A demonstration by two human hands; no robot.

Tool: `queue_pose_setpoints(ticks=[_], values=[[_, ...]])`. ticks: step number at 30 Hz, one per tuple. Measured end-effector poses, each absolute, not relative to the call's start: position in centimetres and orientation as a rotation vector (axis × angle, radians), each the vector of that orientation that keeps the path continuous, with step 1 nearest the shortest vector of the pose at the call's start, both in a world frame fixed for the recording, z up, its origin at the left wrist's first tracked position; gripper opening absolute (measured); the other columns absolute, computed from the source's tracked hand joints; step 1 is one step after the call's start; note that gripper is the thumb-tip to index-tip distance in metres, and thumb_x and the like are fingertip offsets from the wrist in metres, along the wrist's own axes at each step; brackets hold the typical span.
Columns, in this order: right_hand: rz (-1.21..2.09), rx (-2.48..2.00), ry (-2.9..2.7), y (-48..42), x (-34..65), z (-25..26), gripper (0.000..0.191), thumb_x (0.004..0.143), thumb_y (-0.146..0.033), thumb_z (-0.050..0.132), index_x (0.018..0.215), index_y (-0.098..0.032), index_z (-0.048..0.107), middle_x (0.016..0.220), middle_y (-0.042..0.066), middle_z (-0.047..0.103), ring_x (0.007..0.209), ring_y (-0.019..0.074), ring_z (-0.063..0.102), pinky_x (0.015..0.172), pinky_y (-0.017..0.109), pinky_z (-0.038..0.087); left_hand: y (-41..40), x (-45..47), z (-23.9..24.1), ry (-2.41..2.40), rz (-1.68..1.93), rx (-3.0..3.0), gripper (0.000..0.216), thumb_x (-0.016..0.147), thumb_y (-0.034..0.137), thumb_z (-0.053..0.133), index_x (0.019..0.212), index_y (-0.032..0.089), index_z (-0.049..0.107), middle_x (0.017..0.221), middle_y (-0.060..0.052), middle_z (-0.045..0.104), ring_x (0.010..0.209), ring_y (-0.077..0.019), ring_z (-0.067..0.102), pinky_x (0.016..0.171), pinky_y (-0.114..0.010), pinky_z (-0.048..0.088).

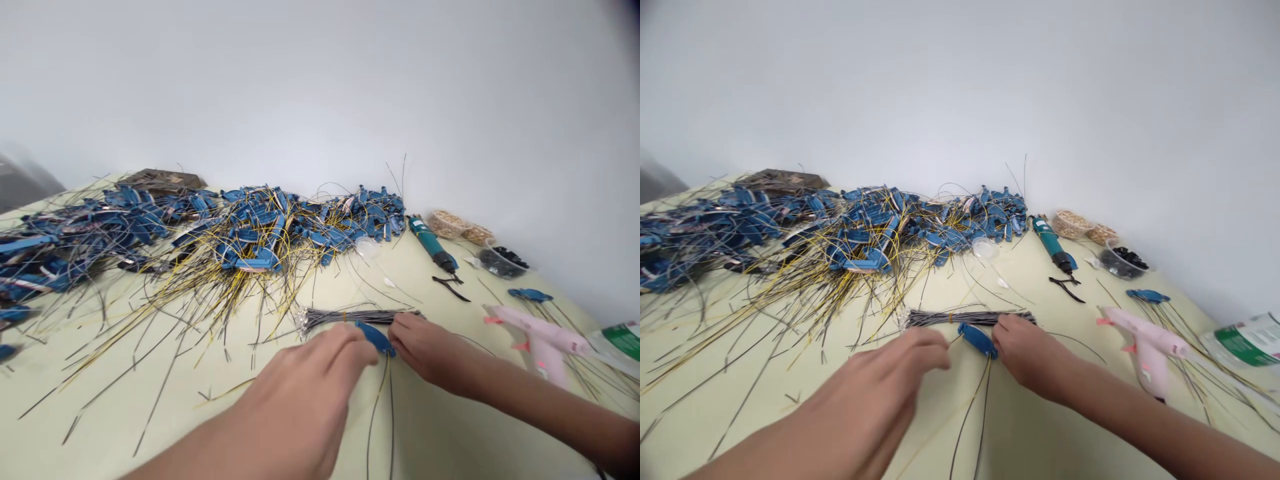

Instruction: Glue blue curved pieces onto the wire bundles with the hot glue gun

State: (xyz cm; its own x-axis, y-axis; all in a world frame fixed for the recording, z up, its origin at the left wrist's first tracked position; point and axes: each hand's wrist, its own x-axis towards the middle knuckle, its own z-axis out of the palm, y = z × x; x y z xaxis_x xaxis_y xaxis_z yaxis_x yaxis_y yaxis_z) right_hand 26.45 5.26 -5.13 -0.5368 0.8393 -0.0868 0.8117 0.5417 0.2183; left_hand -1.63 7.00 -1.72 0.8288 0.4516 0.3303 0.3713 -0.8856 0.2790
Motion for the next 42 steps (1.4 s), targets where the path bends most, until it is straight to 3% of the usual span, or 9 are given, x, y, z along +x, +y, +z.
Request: queue_pose_setpoints(ticks=[4,8,12,16,25,42], values=[[0.265,1.402,2.58,5.1,26.5,-5.9,0.009,0.091,-0.021,0.062,0.086,-0.014,0.062,0.086,0.0,0.064,0.08,0.0134,0.063,0.072,0.032,0.055,9.1,3.4,-3.7,0.655,0.263,3.053,0.049,0.081,0.008,0.048,0.129,0.015,0.046,0.124,-0.012,0.057,0.082,-0.0259,0.065,0.056,-0.038,0.057],[0.292,1.382,2.585,5.2,26.4,-6.4,0.01,0.091,-0.023,0.062,0.088,-0.014,0.063,0.088,0.0,0.065,0.082,0.0145,0.064,0.075,0.033,0.055,10.5,5.7,-6.1,0.634,0.272,3.105,0.038,0.086,0.01,0.048,0.124,0.013,0.049,0.11,-0.01,0.061,0.08,-0.0272,0.064,0.052,-0.036,0.054],[0.306,1.375,2.606,5.3,26.3,-6.3,0.011,0.091,-0.024,0.062,0.087,-0.014,0.062,0.087,0.0,0.064,0.082,0.0143,0.064,0.074,0.033,0.055,11.1,6.1,-6.6,0.582,0.314,3.152,0.019,0.088,0.011,0.051,0.105,0.014,0.058,0.099,-0.008,0.062,0.081,-0.0265,0.061,0.057,-0.036,0.051],[0.306,1.38,2.642,5.2,26.2,-6.1,0.012,0.091,-0.023,0.062,0.084,-0.014,0.061,0.085,0.0,0.063,0.079,0.0136,0.063,0.073,0.032,0.054,11.4,6.0,-6.6,0.528,0.389,3.171,0.014,0.091,0.015,0.053,0.103,0.015,0.059,0.098,-0.007,0.062,0.089,-0.0263,0.058,0.068,-0.038,0.048],[0.314,1.43,2.631,4.9,26.1,-6.3,0.014,0.091,-0.025,0.062,0.082,-0.015,0.061,0.083,-0.001,0.063,0.078,0.0133,0.062,0.072,0.032,0.053,11.3,5.9,-7.2,0.472,0.489,3.155,0.009,0.091,0.016,0.052,0.095,0.013,0.059,0.09,-0.009,0.063,0.09,-0.0245,0.053,0.075,-0.038,0.038],[0.189,1.583,2.633,4.3,25.9,-6.5,0.013,0.091,-0.023,0.061,0.081,-0.015,0.06,0.082,-0.001,0.061,0.077,0.0131,0.061,0.071,0.031,0.053,10.9,5.9,-7.5,0.44,0.498,3.048,0.014,0.081,0.009,0.054,0.093,0.014,0.059,0.092,-0.011,0.06,0.089,-0.0248,0.054,0.085,-0.039,0.044]])
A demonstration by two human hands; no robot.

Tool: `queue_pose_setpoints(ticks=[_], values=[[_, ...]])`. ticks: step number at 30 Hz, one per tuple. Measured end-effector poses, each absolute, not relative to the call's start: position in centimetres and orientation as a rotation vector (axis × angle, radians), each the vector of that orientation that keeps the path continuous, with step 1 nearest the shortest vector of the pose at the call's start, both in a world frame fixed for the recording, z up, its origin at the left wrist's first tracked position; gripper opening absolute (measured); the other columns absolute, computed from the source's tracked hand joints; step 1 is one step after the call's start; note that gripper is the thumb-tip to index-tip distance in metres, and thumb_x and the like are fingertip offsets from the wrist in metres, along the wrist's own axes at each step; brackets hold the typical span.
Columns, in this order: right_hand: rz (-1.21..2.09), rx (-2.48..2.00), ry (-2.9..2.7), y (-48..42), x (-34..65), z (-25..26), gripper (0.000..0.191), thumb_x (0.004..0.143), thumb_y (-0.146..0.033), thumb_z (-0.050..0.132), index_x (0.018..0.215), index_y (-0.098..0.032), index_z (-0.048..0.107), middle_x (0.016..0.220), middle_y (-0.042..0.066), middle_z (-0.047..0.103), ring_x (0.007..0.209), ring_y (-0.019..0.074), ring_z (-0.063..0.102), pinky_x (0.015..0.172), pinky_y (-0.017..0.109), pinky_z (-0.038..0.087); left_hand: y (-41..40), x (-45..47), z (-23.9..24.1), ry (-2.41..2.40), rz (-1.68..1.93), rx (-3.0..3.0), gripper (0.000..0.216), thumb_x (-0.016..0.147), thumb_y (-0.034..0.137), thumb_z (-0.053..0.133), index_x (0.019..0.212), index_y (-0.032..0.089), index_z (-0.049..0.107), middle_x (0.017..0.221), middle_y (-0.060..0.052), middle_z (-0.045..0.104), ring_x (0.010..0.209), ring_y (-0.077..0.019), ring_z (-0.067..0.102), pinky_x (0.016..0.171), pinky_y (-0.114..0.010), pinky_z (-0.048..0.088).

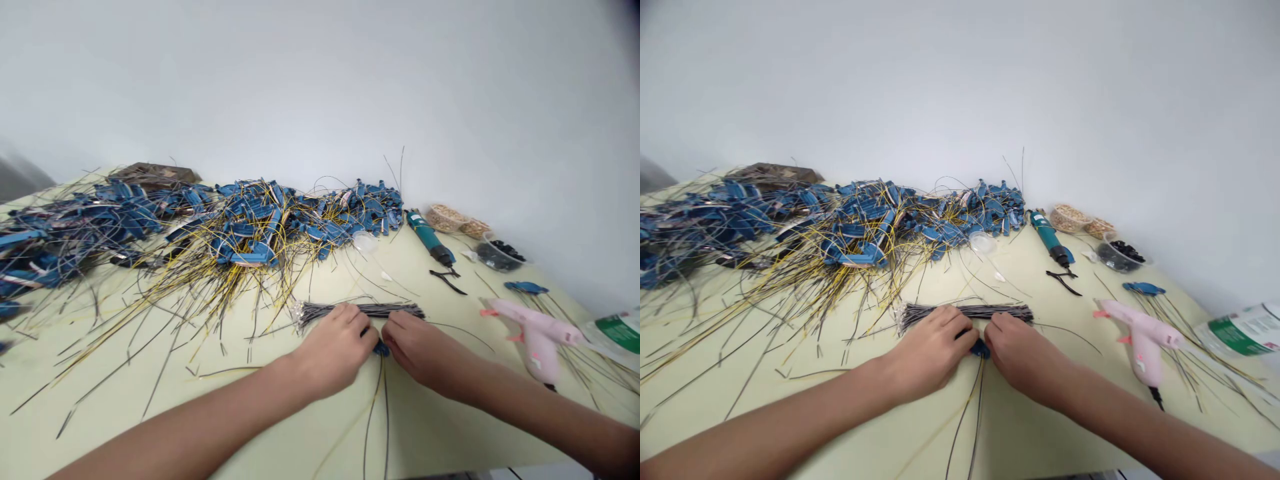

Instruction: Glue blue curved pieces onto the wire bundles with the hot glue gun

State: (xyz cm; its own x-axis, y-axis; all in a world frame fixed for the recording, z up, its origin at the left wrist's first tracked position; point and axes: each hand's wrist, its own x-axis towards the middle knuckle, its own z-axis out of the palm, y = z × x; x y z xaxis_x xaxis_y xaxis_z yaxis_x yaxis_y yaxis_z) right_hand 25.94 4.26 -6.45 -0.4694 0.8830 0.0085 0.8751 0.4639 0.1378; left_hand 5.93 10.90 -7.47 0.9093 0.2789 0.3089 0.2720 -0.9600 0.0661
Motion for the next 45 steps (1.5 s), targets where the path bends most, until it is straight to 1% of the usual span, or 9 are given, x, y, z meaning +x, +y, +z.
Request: queue_pose_setpoints(ticks=[4,7,13,19,23,28,40,45], values=[[0.102,1.648,2.623,4.2,25.7,-6.1,0.011,0.091,-0.019,0.061,0.081,-0.014,0.06,0.083,-0.001,0.062,0.078,0.0132,0.061,0.072,0.032,0.053,10.8,6.0,-7.4,0.456,0.485,3.045,0.015,0.079,0.009,0.056,0.093,0.013,0.06,0.094,-0.011,0.061,0.091,-0.0249,0.055,0.09,-0.039,0.045],[-0.006,1.728,2.628,4.1,25.5,-5.6,0.008,0.091,-0.014,0.059,0.083,-0.014,0.06,0.083,-0.001,0.061,0.078,0.013,0.061,0.071,0.03,0.053,10.6,5.9,-7.2,0.481,0.468,3.045,0.014,0.079,0.009,0.056,0.092,0.013,0.06,0.092,-0.011,0.061,0.09,-0.0252,0.056,0.089,-0.038,0.046],[-0.187,1.9,2.617,3.8,25.4,-4.6,0.013,0.093,-0.01,0.051,0.085,-0.015,0.059,0.085,0.0,0.058,0.082,0.0147,0.058,0.075,0.033,0.052,10.5,5.9,-7.0,0.494,0.44,3.048,0.015,0.08,0.011,0.056,0.094,0.013,0.06,0.093,-0.011,0.061,0.091,-0.0262,0.056,0.088,-0.039,0.046],[-0.277,1.96,2.548,4.0,25.2,-4.6,0.009,0.089,-0.011,0.057,0.082,-0.015,0.059,0.081,-0.002,0.056,0.078,0.0139,0.057,0.071,0.032,0.05,10.6,5.9,-7.1,0.48,0.45,3.053,0.014,0.08,0.01,0.055,0.092,0.013,0.06,0.091,-0.011,0.061,0.09,-0.0263,0.056,0.086,-0.039,0.046],[-0.321,1.961,2.503,4.0,25.1,-4.6,0.009,0.09,-0.013,0.058,0.08,-0.015,0.059,0.082,-0.002,0.058,0.077,0.0132,0.057,0.071,0.031,0.05,10.6,5.9,-7.4,0.465,0.48,3.049,0.013,0.08,0.011,0.055,0.091,0.013,0.06,0.09,-0.01,0.061,0.089,-0.0259,0.055,0.085,-0.039,0.046],[-0.351,1.949,2.462,4.0,25.1,-4.4,0.01,0.091,-0.018,0.059,0.082,-0.015,0.059,0.083,-0.001,0.059,0.078,0.0133,0.059,0.071,0.031,0.051,10.6,5.9,-7.7,0.449,0.509,3.039,0.012,0.08,0.009,0.055,0.09,0.013,0.059,0.09,-0.011,0.06,0.088,-0.0255,0.055,0.083,-0.037,0.046],[-0.292,1.932,2.397,3.8,24.7,-5.0,0.01,0.093,-0.017,0.057,0.083,-0.014,0.059,0.085,-0.001,0.061,0.077,0.012,0.06,0.07,0.029,0.053,10.5,5.9,-7.6,0.45,0.546,3.038,0.013,0.077,0.004,0.053,0.085,0.013,0.058,0.084,-0.009,0.059,0.082,-0.0239,0.054,0.077,-0.036,0.046],[-0.238,1.944,2.366,3.6,24.6,-5.2,0.011,0.093,-0.017,0.057,0.083,-0.014,0.06,0.084,-0.001,0.061,0.077,0.0121,0.06,0.07,0.03,0.053,10.4,5.9,-7.6,0.45,0.544,3.037,0.013,0.077,0.004,0.053,0.085,0.013,0.058,0.085,-0.01,0.059,0.083,-0.0239,0.054,0.079,-0.036,0.046]])
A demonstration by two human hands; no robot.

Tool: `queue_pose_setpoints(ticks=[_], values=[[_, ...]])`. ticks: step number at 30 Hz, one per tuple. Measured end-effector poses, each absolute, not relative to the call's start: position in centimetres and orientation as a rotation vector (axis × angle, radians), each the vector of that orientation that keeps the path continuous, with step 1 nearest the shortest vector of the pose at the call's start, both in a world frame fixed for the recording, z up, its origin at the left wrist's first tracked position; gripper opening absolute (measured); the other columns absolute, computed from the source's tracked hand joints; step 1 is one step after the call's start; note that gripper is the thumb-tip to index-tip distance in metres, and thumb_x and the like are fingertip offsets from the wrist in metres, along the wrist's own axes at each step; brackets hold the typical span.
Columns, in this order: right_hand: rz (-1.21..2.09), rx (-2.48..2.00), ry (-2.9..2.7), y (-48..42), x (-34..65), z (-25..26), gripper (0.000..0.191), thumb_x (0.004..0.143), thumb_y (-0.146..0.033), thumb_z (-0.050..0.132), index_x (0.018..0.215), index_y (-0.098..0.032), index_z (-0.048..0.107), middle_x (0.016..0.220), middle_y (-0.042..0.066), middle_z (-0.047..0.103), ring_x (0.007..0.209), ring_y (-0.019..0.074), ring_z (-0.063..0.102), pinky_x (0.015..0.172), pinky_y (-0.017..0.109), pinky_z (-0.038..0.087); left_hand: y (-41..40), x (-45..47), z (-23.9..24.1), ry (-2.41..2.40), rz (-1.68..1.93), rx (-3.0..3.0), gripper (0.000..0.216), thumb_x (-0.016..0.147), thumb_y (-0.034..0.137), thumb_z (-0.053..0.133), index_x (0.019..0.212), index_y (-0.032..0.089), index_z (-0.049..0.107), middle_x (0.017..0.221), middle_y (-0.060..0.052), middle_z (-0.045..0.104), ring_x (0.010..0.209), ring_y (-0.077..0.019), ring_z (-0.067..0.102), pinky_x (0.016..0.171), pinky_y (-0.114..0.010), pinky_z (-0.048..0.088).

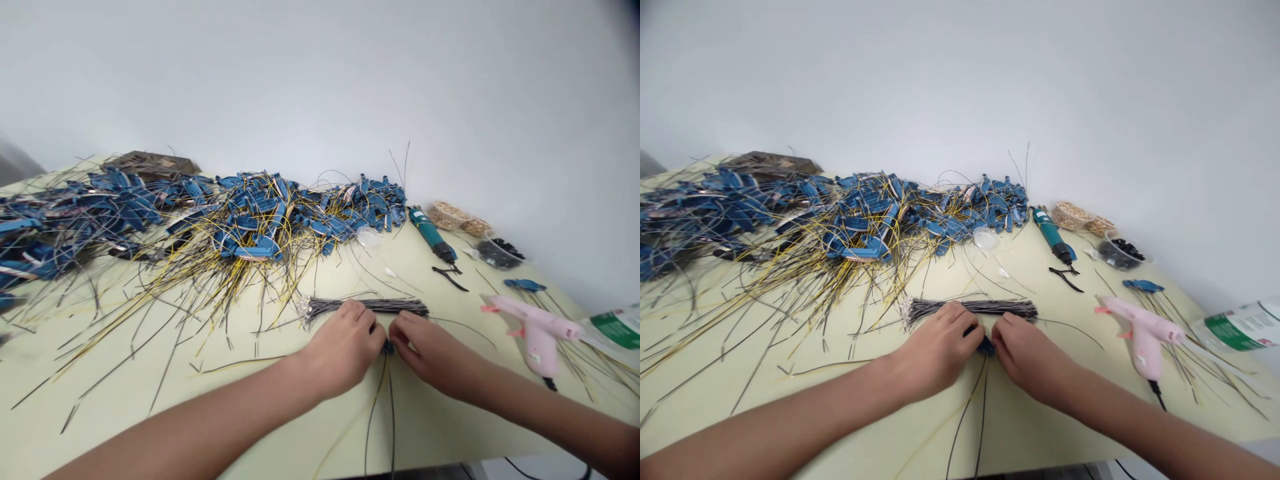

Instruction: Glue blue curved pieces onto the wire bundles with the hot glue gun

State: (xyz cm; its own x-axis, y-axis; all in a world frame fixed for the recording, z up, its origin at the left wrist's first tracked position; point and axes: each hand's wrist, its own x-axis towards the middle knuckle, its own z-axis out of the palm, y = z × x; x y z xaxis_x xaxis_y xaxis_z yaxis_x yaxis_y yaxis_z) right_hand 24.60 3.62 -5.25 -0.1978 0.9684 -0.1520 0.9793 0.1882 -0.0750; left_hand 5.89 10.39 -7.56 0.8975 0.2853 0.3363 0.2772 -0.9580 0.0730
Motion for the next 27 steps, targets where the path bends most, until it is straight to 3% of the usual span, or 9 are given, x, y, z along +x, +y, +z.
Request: queue_pose_setpoints(ticks=[27], values=[[-0.152,1.911,2.395,3.65,24.54,-5.48,0.011,0.093,-0.017,0.058,0.083,-0.014,0.06,0.083,-0.001,0.06,0.077,0.0124,0.06,0.07,0.03,0.053,10.41,5.99,-7.54,0.438,0.5,3.036,0.013,0.076,0.005,0.054,0.086,0.013,0.057,0.087,-0.011,0.059,0.085,-0.0253,0.053,0.081,-0.039,0.044]])
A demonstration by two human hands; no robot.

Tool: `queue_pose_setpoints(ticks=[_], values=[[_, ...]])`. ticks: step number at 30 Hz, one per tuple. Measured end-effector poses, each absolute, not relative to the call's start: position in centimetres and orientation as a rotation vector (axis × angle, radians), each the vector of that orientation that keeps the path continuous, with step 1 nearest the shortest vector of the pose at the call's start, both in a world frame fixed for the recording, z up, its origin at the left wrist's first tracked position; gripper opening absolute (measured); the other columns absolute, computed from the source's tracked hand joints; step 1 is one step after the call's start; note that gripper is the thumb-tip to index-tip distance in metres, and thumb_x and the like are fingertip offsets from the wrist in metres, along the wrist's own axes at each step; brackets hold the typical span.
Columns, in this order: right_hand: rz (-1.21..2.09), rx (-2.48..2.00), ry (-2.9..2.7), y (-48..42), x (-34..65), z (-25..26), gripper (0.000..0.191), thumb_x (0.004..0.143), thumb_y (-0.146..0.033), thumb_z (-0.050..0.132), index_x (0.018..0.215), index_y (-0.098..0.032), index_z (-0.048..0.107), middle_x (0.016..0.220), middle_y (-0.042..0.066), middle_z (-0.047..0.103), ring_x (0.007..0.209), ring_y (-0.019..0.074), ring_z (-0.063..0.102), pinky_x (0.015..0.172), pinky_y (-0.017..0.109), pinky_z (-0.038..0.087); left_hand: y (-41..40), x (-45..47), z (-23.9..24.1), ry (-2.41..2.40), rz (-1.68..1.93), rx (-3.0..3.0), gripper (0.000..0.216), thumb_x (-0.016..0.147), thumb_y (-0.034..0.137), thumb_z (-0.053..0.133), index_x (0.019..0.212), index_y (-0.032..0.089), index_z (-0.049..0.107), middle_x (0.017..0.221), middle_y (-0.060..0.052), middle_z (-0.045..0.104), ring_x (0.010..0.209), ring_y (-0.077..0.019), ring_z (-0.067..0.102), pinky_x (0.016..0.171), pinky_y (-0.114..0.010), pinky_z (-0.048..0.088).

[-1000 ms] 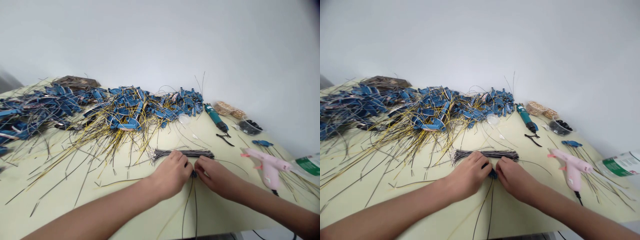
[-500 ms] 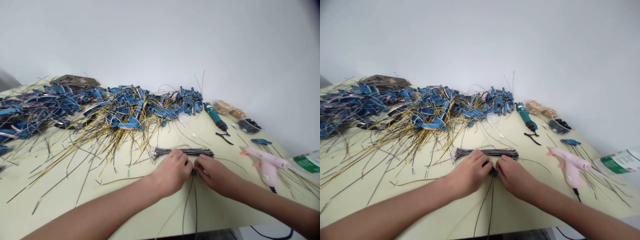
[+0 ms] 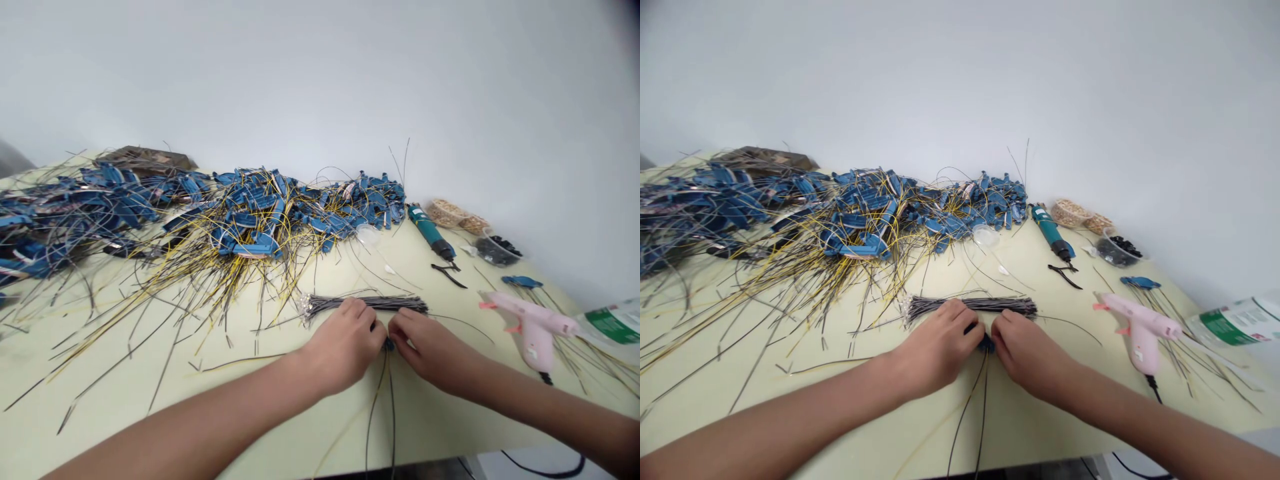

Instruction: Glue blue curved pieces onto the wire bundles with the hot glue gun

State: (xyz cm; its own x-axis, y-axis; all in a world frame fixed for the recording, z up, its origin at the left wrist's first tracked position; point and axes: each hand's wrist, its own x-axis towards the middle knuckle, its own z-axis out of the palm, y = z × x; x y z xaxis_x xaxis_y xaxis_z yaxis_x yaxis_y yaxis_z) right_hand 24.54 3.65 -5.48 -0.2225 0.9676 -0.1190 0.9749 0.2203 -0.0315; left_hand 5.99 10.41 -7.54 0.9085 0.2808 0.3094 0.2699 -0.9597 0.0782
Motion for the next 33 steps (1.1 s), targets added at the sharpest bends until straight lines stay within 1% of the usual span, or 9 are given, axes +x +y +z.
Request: queue_pose_setpoints(ticks=[13,18,22,25,29,33], values=[[-0.175,1.959,2.399,3.5,24.6,-5.7,0.011,0.093,-0.019,0.058,0.083,-0.014,0.06,0.084,-0.001,0.061,0.077,0.0124,0.06,0.07,0.03,0.053,10.4,5.9,-7.5,0.455,0.507,3.031,0.014,0.076,0.003,0.054,0.086,0.013,0.058,0.087,-0.01,0.06,0.085,-0.0244,0.053,0.08,-0.037,0.046],[-0.22,2.013,2.423,3.4,24.7,-5.6,0.011,0.093,-0.015,0.056,0.082,-0.015,0.059,0.085,-0.001,0.06,0.08,0.0138,0.059,0.073,0.032,0.051,10.4,6.0,-7.4,0.455,0.508,3.031,0.012,0.077,0.005,0.054,0.086,0.013,0.058,0.087,-0.011,0.06,0.086,-0.0256,0.054,0.08,-0.038,0.047],[-0.304,2.081,2.451,3.1,24.5,-4.7,0.016,0.093,-0.013,0.049,0.082,-0.016,0.06,0.085,0.003,0.059,0.081,0.0166,0.056,0.073,0.034,0.048,10.4,6.0,-7.4,0.467,0.486,3.023,0.013,0.078,0.006,0.054,0.087,0.014,0.058,0.089,-0.011,0.06,0.086,-0.0251,0.054,0.082,-0.038,0.047],[-0.377,2.124,2.448,3.0,24.5,-4.1,0.015,0.091,-0.012,0.05,0.083,-0.017,0.062,0.084,0.004,0.059,0.079,0.0178,0.056,0.071,0.034,0.046,10.5,6.0,-7.4,0.474,0.468,3.019,0.014,0.078,0.007,0.053,0.09,0.014,0.058,0.091,-0.011,0.06,0.088,-0.0253,0.054,0.083,-0.038,0.047],[-0.458,2.149,2.427,3.4,24.6,-4.2,0.013,0.087,-0.01,0.054,0.08,-0.017,0.063,0.078,0.001,0.057,0.074,0.0157,0.056,0.069,0.032,0.046,10.5,6.0,-7.3,0.475,0.44,3.019,0.015,0.079,0.009,0.054,0.093,0.013,0.059,0.093,-0.012,0.06,0.091,-0.0264,0.054,0.085,-0.039,0.047],[-0.514,2.129,2.431,3.8,24.9,-4.8,0.012,0.089,-0.012,0.058,0.077,-0.015,0.06,0.077,-0.003,0.057,0.073,0.0128,0.056,0.069,0.029,0.047,10.5,6.0,-7.2,0.475,0.418,3.02,0.016,0.079,0.008,0.054,0.093,0.013,0.059,0.094,-0.012,0.06,0.092,-0.0267,0.054,0.086,-0.039,0.047]])
